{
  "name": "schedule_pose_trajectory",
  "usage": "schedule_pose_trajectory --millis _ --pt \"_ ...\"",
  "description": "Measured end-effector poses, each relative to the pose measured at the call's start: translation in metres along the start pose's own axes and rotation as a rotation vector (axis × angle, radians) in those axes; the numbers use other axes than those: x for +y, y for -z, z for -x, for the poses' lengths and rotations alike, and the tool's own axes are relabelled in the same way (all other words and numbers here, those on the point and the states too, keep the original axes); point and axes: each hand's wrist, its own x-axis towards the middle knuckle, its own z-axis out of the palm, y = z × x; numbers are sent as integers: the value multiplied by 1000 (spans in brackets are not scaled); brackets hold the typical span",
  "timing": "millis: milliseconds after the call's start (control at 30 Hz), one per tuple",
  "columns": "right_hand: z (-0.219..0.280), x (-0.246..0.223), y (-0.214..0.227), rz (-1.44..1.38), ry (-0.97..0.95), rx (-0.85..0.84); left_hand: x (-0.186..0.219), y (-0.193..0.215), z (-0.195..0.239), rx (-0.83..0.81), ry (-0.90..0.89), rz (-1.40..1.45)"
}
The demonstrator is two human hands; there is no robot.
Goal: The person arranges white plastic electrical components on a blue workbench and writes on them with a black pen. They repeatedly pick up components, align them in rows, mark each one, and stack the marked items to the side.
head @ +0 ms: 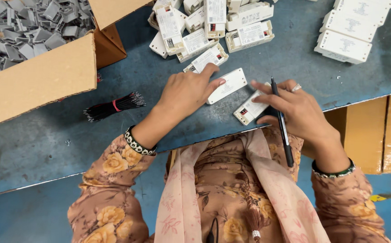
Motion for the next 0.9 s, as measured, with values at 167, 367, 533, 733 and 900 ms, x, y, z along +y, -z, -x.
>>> schedule_pose_trajectory --millis 167,367,533,733,900 --pt "3 -12 -1 173 59 39 -4 -3 -2 -2 -19 61" --pt "-1 -18 0 -37 62 66 -19 14 8 120 -83 64" --pt "9 -10 -14 -426 -63 152 -12 38 14 223 -239 427" --pt "11 5 -38 -896 -528 122 23 12 22 50 -455 511" --pt "7 -5 -27 -763 -468 302 15 3 31 25 -353 286"
